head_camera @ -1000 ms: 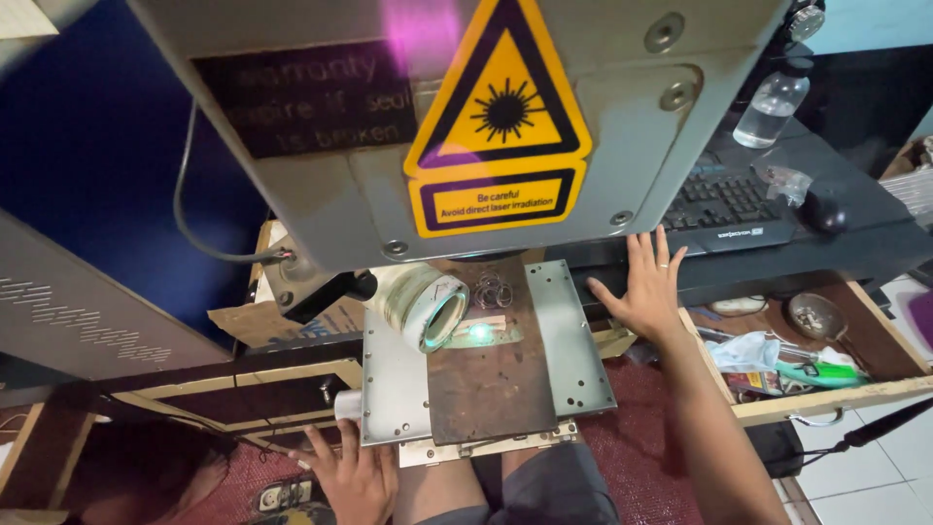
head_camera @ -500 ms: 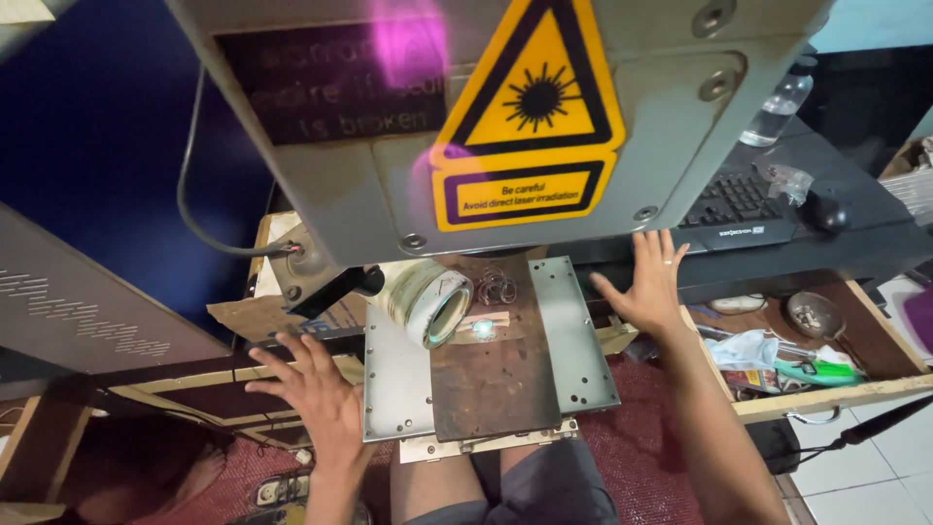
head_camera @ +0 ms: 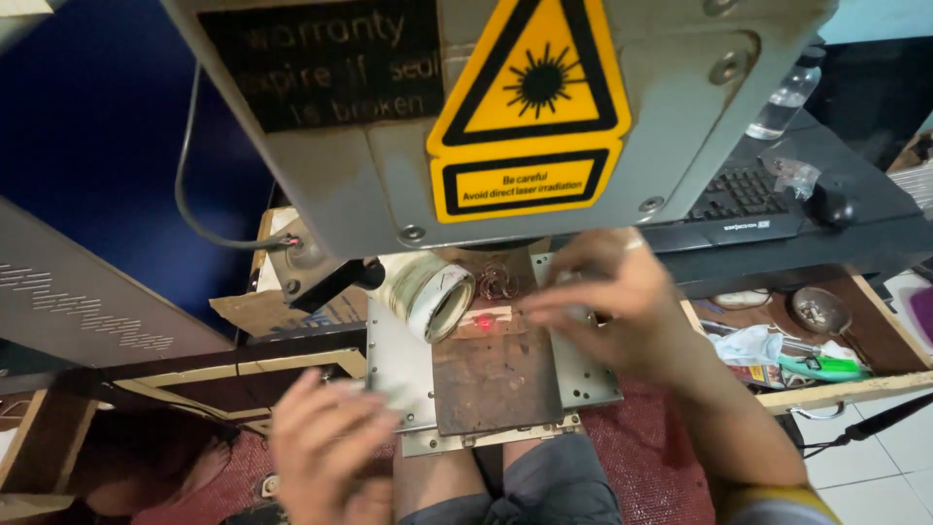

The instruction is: Using a laser welding machine to join small metal rings for jewelry making.

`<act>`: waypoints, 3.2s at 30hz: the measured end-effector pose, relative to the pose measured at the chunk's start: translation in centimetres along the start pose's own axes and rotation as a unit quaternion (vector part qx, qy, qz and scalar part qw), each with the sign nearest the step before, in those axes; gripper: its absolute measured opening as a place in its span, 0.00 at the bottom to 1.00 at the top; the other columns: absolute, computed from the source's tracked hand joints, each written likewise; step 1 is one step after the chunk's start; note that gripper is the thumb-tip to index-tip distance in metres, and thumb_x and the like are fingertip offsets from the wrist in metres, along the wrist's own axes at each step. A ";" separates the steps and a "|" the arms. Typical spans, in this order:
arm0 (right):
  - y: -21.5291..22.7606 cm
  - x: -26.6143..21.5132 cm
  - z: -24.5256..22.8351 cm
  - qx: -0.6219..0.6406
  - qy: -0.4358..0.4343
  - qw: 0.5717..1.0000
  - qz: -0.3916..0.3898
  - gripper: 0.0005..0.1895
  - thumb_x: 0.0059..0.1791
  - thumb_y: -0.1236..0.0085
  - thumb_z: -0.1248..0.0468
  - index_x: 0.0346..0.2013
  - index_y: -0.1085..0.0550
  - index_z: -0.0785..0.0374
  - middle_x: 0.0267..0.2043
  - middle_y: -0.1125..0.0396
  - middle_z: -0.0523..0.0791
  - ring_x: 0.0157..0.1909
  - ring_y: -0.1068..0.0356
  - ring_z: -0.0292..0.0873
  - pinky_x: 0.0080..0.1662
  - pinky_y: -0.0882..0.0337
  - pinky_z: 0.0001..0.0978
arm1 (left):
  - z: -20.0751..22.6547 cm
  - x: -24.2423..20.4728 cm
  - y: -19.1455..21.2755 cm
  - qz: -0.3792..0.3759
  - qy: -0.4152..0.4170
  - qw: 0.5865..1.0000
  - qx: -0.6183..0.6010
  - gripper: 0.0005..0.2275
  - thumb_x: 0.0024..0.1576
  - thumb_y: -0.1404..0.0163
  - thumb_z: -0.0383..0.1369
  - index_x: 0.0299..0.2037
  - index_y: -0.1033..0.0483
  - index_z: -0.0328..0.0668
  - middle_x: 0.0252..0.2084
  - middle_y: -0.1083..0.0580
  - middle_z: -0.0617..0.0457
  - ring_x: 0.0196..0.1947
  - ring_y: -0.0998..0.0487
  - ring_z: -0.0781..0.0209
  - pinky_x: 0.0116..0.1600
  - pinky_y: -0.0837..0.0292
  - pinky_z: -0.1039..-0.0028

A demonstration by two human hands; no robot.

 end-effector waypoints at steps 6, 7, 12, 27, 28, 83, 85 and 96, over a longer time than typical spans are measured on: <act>-1.0 3.7 -3.0 -0.097 0.075 0.990 -0.064 0.08 0.48 0.27 0.54 0.31 0.21 0.46 0.51 0.32 0.38 0.52 0.34 0.42 0.50 0.44 0.37 | 4.0 4.1 -1.8 -0.026 -0.024 0.999 -0.019 0.16 0.64 0.60 0.46 0.43 0.17 0.54 0.43 0.19 0.59 0.46 0.17 0.56 0.66 0.40 0.51; -1.2 3.6 -2.8 -0.097 0.076 0.990 -0.065 0.08 0.48 0.27 0.54 0.31 0.21 0.46 0.51 0.32 0.38 0.52 0.34 0.42 0.50 0.44 0.37 | 4.1 3.8 -1.9 -0.025 -0.024 0.999 -0.020 0.16 0.64 0.60 0.46 0.43 0.17 0.54 0.43 0.19 0.59 0.46 0.17 0.56 0.66 0.40 0.51; -2.0 3.0 0.4 0.017 -0.086 0.987 -0.132 0.04 0.50 0.40 0.52 0.36 0.21 0.44 0.44 0.27 0.28 0.51 0.32 0.33 0.55 0.46 0.30 | 2.5 0.7 -2.2 0.006 -0.013 0.999 -0.037 0.21 0.66 0.65 0.51 0.46 0.19 0.55 0.49 0.19 0.57 0.55 0.18 0.56 0.72 0.45 0.47; -4.0 3.8 4.9 0.128 -0.349 0.907 -0.197 0.18 0.50 0.43 0.51 0.49 0.20 0.55 0.52 0.22 0.39 0.55 0.24 0.37 0.51 0.26 0.30 | -18.8 5.6 4.0 -0.130 0.392 0.909 0.057 0.29 0.71 0.76 0.45 0.60 0.24 0.33 0.59 0.26 0.34 0.62 0.28 0.38 0.63 0.38 0.55; -4.1 3.7 4.9 0.127 -0.346 0.908 -0.199 0.18 0.50 0.43 0.51 0.49 0.20 0.55 0.52 0.22 0.39 0.55 0.24 0.37 0.51 0.26 0.30 | -20.3 6.0 3.5 -0.126 0.394 0.909 0.058 0.29 0.71 0.76 0.45 0.60 0.24 0.33 0.59 0.26 0.34 0.62 0.28 0.38 0.63 0.38 0.55; -1.1 -15.4 0.1 0.156 -0.361 0.871 0.294 0.03 0.57 0.47 0.73 0.41 0.26 0.71 0.45 0.31 0.53 0.48 0.28 0.45 0.54 0.23 0.30 | -16.1 0.4 3.3 0.046 0.241 0.966 0.074 0.19 0.68 0.58 0.29 0.66 0.33 0.23 0.64 0.29 0.33 0.59 0.26 0.40 0.60 0.33 0.61; -1.1 -16.9 -0.6 0.143 -0.356 0.877 0.289 0.04 0.58 0.48 0.73 0.42 0.26 0.71 0.43 0.30 0.53 0.46 0.26 0.45 0.53 0.24 0.30 | -13.4 -3.2 3.6 0.144 0.190 0.970 0.056 0.15 0.67 0.53 0.20 0.64 0.30 0.22 0.63 0.26 0.34 0.56 0.22 0.49 0.55 0.27 0.69; -8.1 -27.1 -1.4 0.075 -0.424 0.841 0.327 0.07 0.60 0.47 0.66 0.47 0.25 0.68 0.45 0.28 0.47 0.44 0.31 0.39 0.48 0.30 0.28 | -14.4 -1.9 9.8 0.094 0.248 0.958 0.105 0.13 0.69 0.60 0.26 0.54 0.23 0.25 0.52 0.22 0.36 0.51 0.21 0.43 0.55 0.28 0.60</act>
Point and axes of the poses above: each hand's wrist, its own x-axis towards the middle knuckle, its own y-axis out of the back of the hand, z = x × y, the point moved 4 cm from there along x, towards the middle knuckle
